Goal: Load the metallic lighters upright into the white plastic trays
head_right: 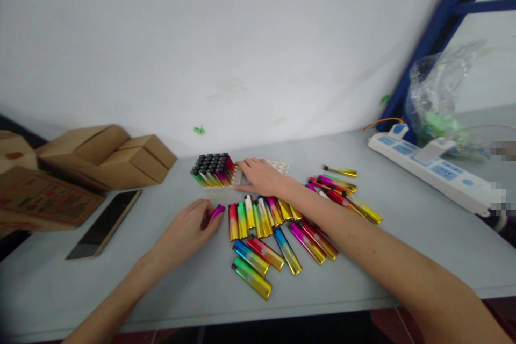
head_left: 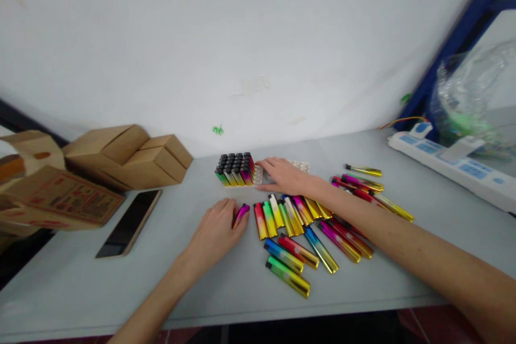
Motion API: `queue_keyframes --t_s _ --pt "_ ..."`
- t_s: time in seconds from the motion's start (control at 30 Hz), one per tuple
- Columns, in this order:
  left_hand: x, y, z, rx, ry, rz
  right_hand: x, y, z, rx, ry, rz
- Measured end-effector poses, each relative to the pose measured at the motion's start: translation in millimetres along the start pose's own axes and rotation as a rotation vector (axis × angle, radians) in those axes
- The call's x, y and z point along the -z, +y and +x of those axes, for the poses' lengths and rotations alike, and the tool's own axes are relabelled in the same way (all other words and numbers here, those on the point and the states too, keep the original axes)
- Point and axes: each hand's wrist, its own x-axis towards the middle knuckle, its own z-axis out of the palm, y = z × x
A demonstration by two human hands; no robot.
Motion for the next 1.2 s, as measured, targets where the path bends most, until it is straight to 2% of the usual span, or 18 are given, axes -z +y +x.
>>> queue_keyframes --t_s 0.1,0.23,0.3,0.4,0.5,0.6,0.87,1.2 --pt "13.4 -7 6 -0.043 0.027 -0.128 -1 1 1 0.001 0.005 -0.002" --pt "33.3 -7 22 -0.086 -0.003 -0.628 -1 0 1 0.010 -0.005 -0.002" --pt "35.7 -1 31 -0.077 0.003 -0.886 0 -1 1 0.010 -0.002 0.001" --pt "26.8 10 42 -0.005 0.095 -1.099 2 -2 0 0.014 0.006 0.006" --pt "12.5 16 45 0.089 0.117 -1.210 3 -2 0 0.014 -0.001 0.015" --pt "5.0 17 44 0.143 0.038 -1.318 3 -1 0 0.004 -0.009 0.021" --pt "11.7 27 36 0.194 -0.112 -1.574 3 0 -2 0.005 -0.007 0.042" --pt "4.2 25 34 0.236 -0.149 -1.561 0 2 -1 0.019 -0.009 0.043"
